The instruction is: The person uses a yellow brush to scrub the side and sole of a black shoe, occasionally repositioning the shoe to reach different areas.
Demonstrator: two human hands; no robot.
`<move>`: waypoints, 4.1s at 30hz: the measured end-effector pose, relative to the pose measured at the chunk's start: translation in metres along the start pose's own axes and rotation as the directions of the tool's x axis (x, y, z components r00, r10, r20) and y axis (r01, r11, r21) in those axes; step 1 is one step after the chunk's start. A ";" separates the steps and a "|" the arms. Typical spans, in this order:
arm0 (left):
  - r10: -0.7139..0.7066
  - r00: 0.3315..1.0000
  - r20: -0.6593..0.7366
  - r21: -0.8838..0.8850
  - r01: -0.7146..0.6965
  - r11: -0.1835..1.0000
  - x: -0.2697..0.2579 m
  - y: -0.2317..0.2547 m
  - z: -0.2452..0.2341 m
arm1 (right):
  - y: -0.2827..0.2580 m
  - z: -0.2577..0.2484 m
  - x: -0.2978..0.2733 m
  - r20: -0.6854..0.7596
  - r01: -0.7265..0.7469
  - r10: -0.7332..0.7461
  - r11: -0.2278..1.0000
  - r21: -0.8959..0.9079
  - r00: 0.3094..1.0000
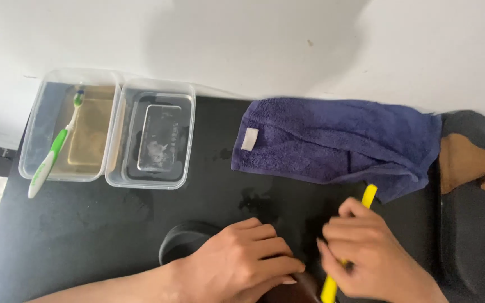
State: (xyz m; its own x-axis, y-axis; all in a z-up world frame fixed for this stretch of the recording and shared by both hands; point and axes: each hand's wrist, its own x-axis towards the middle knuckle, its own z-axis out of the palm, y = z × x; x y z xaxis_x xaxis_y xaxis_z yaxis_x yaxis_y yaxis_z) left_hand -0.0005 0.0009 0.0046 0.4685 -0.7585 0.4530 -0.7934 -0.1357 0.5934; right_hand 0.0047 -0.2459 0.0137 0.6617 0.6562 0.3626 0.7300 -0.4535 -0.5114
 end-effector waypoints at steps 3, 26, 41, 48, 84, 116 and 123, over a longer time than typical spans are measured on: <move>0.007 1.000 -0.006 0.041 -0.007 0.999 0.000 -0.002 0.002 | 0.020 -0.003 -0.004 -0.054 0.026 -0.042 0.964 -0.264 0.998; 0.035 0.997 -0.067 0.092 -0.028 0.995 -0.008 -0.004 0.008 | -0.007 -0.031 0.005 -0.152 0.202 -0.335 0.810 -0.551 0.930; -0.028 0.995 -0.094 0.132 0.041 0.990 0.001 -0.001 0.012 | -0.007 -0.013 -0.005 -0.260 0.194 -0.360 0.844 -0.500 0.896; -0.071 0.995 -0.072 0.161 0.082 0.984 0.001 -0.003 0.013 | 0.005 -0.025 -0.004 -0.222 0.198 -0.372 0.810 -0.551 0.901; -0.079 0.996 -0.042 0.134 0.084 0.987 0.004 -0.002 0.010 | -0.003 -0.007 -0.014 -0.179 0.116 -0.214 0.890 -0.442 0.960; 0.119 0.989 -0.082 0.112 -0.110 0.988 0.003 0.004 0.006 | -0.007 -0.008 -0.007 -0.350 -0.038 -0.021 0.986 -0.161 0.936; 0.155 0.985 -0.077 0.155 -0.142 0.978 0.005 -0.001 0.008 | 0.009 -0.010 -0.013 -0.342 -0.126 0.020 0.949 -0.290 0.939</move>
State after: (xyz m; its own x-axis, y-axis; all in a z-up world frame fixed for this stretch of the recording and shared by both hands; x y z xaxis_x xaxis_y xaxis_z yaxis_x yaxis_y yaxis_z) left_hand -0.0006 -0.0078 0.0007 0.3682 -0.7189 0.5896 -0.9024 -0.1236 0.4129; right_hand 0.0042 -0.2646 0.0127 0.6947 0.4011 0.5971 0.6590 -0.6876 -0.3048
